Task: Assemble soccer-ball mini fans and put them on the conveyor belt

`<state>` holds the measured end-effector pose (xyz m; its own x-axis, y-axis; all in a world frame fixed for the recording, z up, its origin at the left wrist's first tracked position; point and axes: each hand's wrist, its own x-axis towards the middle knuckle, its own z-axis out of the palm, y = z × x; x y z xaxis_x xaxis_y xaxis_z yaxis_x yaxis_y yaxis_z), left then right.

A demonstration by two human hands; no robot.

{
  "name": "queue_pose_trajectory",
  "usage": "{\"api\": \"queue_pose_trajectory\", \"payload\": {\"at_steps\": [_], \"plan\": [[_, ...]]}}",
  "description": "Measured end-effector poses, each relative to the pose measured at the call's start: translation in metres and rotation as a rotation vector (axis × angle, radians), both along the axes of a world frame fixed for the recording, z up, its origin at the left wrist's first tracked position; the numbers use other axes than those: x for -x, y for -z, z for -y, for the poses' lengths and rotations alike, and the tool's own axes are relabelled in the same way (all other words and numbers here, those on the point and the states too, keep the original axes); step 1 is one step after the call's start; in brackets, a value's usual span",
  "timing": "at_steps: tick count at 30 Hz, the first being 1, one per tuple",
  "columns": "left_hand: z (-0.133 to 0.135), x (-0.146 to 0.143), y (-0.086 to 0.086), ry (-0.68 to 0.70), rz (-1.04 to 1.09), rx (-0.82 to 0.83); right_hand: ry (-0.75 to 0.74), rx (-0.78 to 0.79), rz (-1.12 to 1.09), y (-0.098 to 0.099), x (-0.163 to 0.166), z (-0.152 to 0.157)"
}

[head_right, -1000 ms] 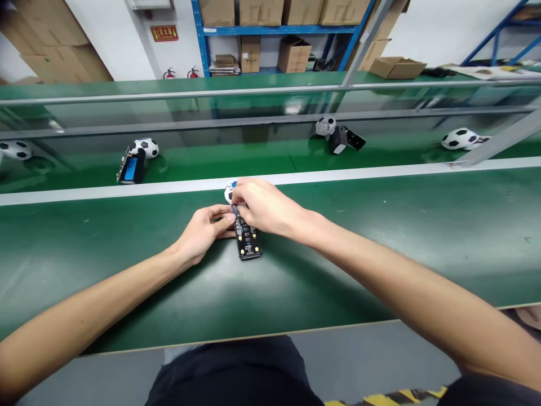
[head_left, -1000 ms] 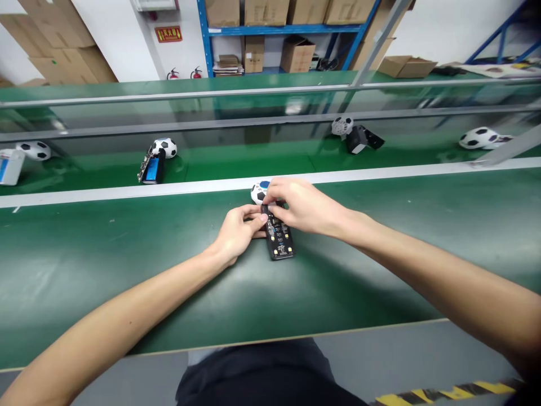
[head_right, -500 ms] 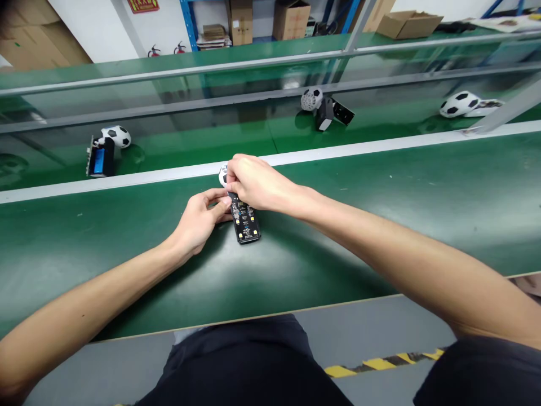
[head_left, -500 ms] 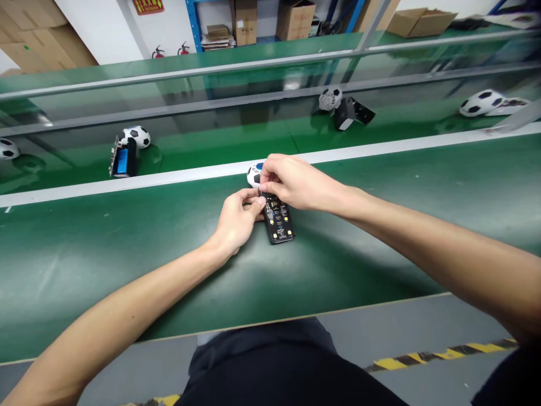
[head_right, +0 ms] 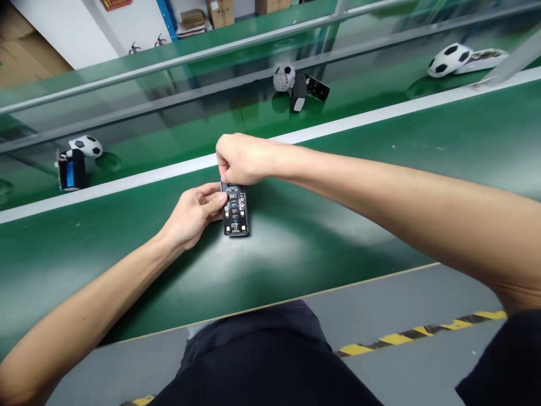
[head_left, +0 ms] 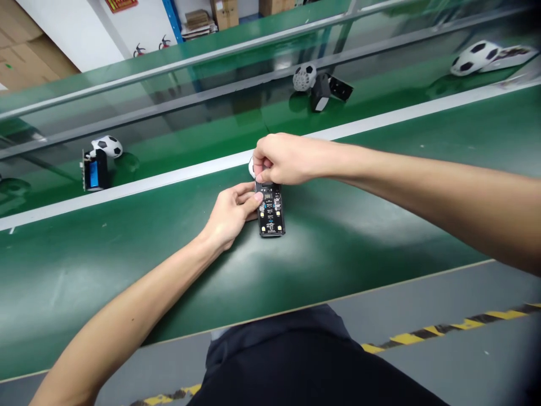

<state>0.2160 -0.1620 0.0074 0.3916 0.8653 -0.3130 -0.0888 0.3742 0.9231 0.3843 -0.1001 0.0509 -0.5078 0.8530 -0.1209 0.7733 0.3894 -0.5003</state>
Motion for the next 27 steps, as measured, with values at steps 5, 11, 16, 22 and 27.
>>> {"api": "queue_pose_trajectory", "payload": {"at_steps": [5,11,16,22,27], "plan": [[-0.002,0.001,0.001,0.001,-0.002,0.039,-0.080,-0.046,-0.062,0.003,-0.003,-0.002],[0.001,0.001,0.002,-0.052,0.001,0.020,-0.108,-0.001,-0.047,-0.003,0.000,0.000],[0.000,0.004,0.011,-0.001,0.081,0.018,-0.116,0.010,-0.061,-0.004,-0.002,-0.001],[0.002,0.010,0.016,0.008,0.040,-0.065,0.081,-0.129,-0.193,-0.003,-0.015,0.031],[0.002,0.012,0.010,0.018,-0.333,-0.527,0.291,0.261,-0.312,0.015,-0.024,0.071]]}}
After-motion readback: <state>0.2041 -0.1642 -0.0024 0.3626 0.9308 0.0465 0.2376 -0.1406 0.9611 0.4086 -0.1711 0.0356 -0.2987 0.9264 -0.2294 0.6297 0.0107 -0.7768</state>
